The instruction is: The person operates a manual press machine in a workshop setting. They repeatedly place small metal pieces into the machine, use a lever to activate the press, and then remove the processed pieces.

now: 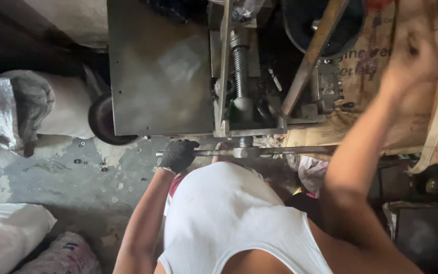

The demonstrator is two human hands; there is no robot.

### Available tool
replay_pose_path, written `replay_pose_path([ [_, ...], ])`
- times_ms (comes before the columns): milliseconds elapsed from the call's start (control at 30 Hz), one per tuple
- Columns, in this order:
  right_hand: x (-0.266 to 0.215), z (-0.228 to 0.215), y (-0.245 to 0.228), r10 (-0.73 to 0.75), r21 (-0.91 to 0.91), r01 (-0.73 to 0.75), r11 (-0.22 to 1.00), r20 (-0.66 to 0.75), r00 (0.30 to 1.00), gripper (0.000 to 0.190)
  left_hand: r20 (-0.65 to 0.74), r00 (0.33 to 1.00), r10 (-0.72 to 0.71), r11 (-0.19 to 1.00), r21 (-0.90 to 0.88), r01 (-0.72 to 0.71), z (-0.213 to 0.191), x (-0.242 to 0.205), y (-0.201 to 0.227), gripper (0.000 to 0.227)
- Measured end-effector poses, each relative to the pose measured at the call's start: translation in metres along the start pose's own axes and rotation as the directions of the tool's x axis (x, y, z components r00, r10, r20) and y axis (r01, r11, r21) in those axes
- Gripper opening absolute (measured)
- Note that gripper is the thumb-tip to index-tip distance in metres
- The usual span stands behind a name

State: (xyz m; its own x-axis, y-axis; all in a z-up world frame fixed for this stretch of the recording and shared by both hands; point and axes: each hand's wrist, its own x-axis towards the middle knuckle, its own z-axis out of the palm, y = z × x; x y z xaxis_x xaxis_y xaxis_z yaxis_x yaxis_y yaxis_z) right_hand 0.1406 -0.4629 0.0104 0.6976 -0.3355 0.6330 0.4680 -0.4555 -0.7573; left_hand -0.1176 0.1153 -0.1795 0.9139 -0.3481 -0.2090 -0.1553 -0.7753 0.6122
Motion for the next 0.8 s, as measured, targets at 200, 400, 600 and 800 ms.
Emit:
replay_pose_path([
  [200, -0.171, -0.107, -0.069, 0.607, -0.135, -0.623, 0.770, -0.147, 0.781, 0.020, 0.218, 0.975, 0.035, 0.987, 0.145, -0.068, -0.010, 0.007, -0.019, 0.035],
  [400, -0.199, -0.117, -0.056, 0.893, 0.727, -0.603, 0.329, -0.031, 0.450, 0.054, 0.263, 0.960, 0.098, 0.976, 0.163, -0.144, -0.015, 0.010, -0.018, 0.042],
  [600, -0.192, -0.126, -0.064, 0.862, 0.589, -0.635, 0.500, -0.270, 0.428, 0.049, 0.279, 0.940, 0.195, 0.973, 0.070, -0.222, 0.012, 0.017, -0.035, 0.029],
  [800, -0.175, -0.089, -0.157, 0.730, 0.595, -0.483, 0.643, -0.284, 0.622, 0.043, 0.245, 0.963, 0.110, 0.980, 0.134, -0.146, 0.088, 0.049, -0.034, 0.030],
])
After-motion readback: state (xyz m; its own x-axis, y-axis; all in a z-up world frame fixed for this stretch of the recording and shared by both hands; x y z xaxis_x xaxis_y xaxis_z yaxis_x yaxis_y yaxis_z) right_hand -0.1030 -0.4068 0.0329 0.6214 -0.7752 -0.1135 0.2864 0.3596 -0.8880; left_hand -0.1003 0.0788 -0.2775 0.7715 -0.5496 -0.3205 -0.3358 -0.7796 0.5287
